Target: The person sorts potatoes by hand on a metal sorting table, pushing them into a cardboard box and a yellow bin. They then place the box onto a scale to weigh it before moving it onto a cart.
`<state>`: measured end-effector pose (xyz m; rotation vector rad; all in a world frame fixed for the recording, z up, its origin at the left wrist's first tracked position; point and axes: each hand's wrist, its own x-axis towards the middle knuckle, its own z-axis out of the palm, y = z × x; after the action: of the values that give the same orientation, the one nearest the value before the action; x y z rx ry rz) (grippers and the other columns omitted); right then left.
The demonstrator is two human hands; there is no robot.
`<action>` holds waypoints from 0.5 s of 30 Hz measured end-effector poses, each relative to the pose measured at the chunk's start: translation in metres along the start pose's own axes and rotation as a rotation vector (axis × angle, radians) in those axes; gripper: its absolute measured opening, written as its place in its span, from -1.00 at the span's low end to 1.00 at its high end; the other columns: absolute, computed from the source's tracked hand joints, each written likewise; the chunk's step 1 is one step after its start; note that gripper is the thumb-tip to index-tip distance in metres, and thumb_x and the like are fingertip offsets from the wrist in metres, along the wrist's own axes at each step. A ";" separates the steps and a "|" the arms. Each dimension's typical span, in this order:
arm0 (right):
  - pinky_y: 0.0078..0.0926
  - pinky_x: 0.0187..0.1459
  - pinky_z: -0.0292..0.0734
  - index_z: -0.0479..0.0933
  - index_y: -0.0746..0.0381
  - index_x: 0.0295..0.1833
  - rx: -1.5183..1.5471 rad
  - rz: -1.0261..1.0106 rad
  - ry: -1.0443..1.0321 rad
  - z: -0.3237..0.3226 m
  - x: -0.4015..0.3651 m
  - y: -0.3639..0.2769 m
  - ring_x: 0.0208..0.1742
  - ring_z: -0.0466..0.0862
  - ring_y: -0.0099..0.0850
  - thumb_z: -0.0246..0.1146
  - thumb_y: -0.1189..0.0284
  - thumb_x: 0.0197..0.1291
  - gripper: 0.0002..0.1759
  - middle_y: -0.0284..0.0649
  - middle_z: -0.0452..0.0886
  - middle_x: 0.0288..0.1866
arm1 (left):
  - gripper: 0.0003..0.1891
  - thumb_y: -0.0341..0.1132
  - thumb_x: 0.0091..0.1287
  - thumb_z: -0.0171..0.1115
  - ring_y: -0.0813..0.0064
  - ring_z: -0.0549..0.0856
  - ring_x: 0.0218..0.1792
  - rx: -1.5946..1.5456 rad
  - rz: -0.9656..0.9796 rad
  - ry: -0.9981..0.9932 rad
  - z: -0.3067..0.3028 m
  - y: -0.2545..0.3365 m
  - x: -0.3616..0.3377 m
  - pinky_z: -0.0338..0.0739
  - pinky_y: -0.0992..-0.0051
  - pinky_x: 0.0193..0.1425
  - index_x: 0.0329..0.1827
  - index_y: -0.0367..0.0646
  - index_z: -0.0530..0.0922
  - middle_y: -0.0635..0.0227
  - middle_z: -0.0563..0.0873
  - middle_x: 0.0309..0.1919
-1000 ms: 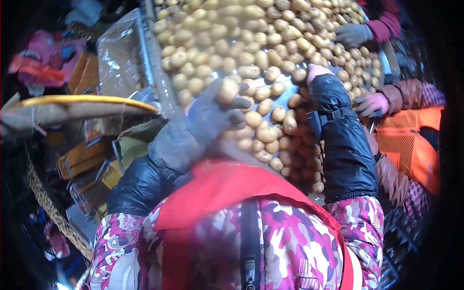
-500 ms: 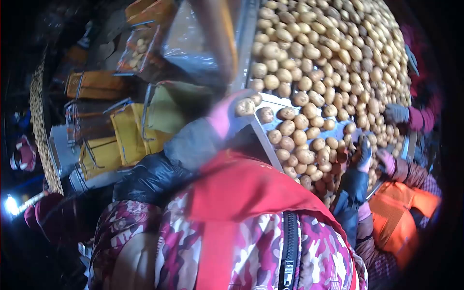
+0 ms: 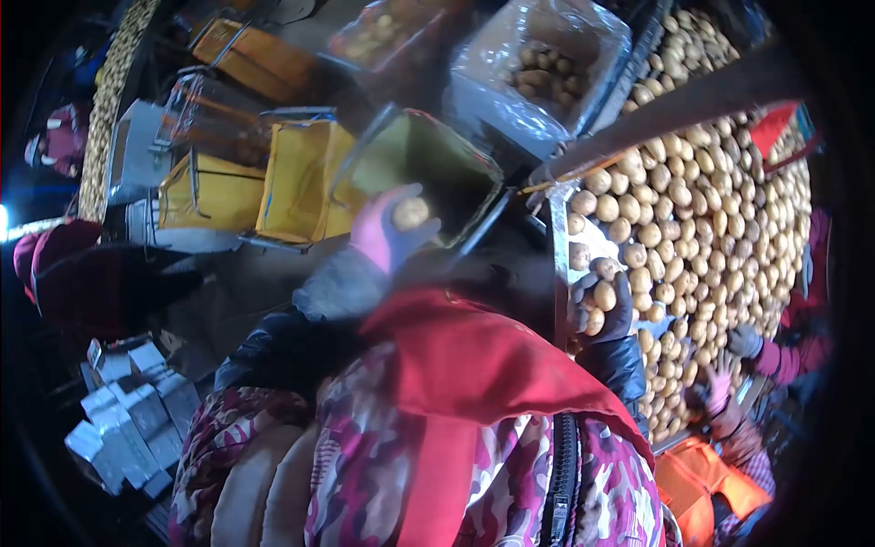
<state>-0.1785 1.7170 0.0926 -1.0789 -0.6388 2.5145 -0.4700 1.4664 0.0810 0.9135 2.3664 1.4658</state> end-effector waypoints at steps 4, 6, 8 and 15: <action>-0.43 -0.62 0.44 0.58 0.35 -0.06 -0.115 0.199 -0.142 -0.003 0.008 0.005 -0.59 0.56 -0.26 -0.01 -0.30 0.48 -0.19 -0.03 0.65 -0.31 | -0.43 -0.39 0.13 0.68 0.27 0.74 0.04 0.042 -0.063 0.097 -0.008 -0.016 -0.009 0.67 0.33 0.21 0.23 -0.17 0.65 0.15 0.72 0.04; -0.32 -0.60 0.50 0.57 0.35 -0.02 -0.081 0.260 -0.053 0.001 0.010 0.004 -0.57 0.58 -0.20 -0.03 -0.30 0.50 -0.18 0.00 0.65 -0.26 | -0.44 -0.38 0.15 0.66 0.25 0.74 0.07 0.055 -0.017 0.183 -0.005 -0.041 -0.006 0.66 0.32 0.24 0.23 -0.19 0.64 0.14 0.72 0.05; -0.29 -0.59 0.54 0.56 0.36 -0.01 -0.085 0.235 -0.021 0.008 0.010 0.003 -0.56 0.60 -0.17 -0.04 -0.27 0.53 -0.21 0.01 0.65 -0.25 | -0.45 -0.37 0.17 0.64 0.21 0.73 0.10 -0.086 -0.098 0.200 -0.010 -0.045 0.002 0.64 0.32 0.26 0.24 -0.19 0.64 0.13 0.72 0.06; -0.28 -0.54 0.53 0.55 0.34 0.02 -0.241 0.131 0.110 0.008 -0.007 -0.010 -0.51 0.60 -0.21 -0.06 -0.26 0.53 -0.22 0.01 0.67 -0.26 | -0.60 -0.52 0.28 0.52 0.43 0.71 0.07 -0.204 0.214 0.206 -0.016 -0.004 0.037 0.60 0.44 0.23 0.16 -0.21 0.61 0.22 0.70 0.08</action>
<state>-0.1788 1.7205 0.1066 -1.3747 -0.8833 2.5117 -0.5082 1.4764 0.0905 1.0326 2.2543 1.9283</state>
